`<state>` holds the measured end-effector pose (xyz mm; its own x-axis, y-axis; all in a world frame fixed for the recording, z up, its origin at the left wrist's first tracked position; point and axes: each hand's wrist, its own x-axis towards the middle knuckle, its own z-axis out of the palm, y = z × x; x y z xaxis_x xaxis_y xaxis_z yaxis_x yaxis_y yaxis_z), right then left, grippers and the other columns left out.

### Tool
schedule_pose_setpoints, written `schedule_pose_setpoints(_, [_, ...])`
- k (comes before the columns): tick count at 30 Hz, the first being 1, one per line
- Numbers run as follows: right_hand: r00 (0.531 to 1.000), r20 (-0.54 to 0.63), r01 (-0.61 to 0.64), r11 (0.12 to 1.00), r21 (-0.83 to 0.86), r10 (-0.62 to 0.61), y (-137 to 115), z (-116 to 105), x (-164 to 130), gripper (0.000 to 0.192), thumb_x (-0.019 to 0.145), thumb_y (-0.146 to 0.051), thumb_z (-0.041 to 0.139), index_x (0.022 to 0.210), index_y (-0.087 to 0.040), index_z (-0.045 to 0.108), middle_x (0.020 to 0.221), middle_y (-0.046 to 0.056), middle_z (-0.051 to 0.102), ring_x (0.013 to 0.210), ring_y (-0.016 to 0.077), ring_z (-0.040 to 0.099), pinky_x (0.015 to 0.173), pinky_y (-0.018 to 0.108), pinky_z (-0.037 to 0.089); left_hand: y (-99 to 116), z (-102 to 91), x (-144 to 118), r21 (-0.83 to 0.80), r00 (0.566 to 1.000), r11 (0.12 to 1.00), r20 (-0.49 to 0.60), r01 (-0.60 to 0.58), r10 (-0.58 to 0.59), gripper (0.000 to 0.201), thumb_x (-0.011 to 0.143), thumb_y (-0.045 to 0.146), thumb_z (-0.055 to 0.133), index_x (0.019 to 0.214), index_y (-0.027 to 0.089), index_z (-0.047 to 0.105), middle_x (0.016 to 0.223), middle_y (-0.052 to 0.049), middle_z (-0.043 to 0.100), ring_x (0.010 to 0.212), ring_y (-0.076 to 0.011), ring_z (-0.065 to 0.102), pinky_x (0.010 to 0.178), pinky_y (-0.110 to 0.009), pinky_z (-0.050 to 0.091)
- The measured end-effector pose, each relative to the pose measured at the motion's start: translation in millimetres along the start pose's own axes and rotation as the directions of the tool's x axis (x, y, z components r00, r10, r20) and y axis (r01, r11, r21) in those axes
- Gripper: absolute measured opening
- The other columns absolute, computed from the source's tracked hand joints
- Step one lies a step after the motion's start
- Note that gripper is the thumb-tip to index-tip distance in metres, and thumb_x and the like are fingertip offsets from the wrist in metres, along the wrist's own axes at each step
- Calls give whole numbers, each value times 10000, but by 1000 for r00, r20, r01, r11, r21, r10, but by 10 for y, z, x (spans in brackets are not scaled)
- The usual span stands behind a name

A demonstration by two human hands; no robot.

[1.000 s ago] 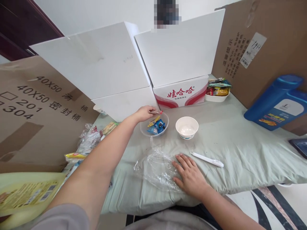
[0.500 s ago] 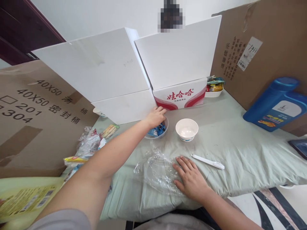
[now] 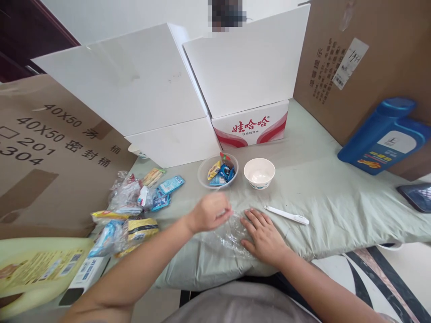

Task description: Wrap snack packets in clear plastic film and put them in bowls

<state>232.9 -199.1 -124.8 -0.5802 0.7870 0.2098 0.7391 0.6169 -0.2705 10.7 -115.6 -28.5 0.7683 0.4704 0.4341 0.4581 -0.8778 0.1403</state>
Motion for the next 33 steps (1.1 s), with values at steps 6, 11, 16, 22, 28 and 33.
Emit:
schedule_pose_setpoints(6, [977,-163,-152,985,-85,137,128,-163,-48,439,910,-348,539,1292,-133,563,1398,165,506,1329,377,376,1027,555,366,545,302,-1042,169,954,943,42,286,-297,134,902,254,541,830,169,615,896,-80,642,944,-234,596,819,-386,514])
schedule_pose_setpoints(11, [960,-275,-28,994,104,56,8,-501,25,254,959,-229,455,1139,-146,614,1126,127,648,1059,248,569,915,415,471,792,146,-1209,31,880,881,27,473,-473,132,924,206,494,951,173,618,929,-75,648,861,-188,614,770,-325,539])
schedule_pose_setpoints(16, [982,-34,189,968,165,-186,-241,-251,307,259,942,-232,488,1147,-161,629,1088,108,667,1020,226,583,893,375,484,557,224,-919,99,864,869,103,485,-493,280,933,207,470,1172,190,614,1217,-92,638,1180,-245,555,1008,-411,460])
schedule_pose_setpoints(22, [990,103,-87,992,-86,95,-30,5,323,1001,700,-742,616,1451,-114,407,1528,204,320,1414,435,186,1118,593,183,451,328,-899,402,581,615,218,678,-784,804,804,586,616,1457,178,384,1544,-148,329,1339,-379,383,1032,-535,389])
schedule_pose_setpoints(28, [982,55,-166,969,-180,178,-9,-274,213,775,820,-664,549,1349,-98,527,1389,206,506,1332,387,365,1109,549,234,584,171,-944,389,632,611,87,690,-770,553,862,516,572,1260,132,586,1325,-190,560,1205,-352,498,980,-510,431])
schedule_pose_setpoints(33, [988,138,67,998,9,-68,-326,-116,342,489,915,-377,532,1313,-95,552,1362,172,545,1281,287,459,1077,428,359,537,398,-735,157,885,886,106,436,-454,337,958,217,409,1235,167,595,1268,-110,618,1229,-250,527,1035,-429,444])
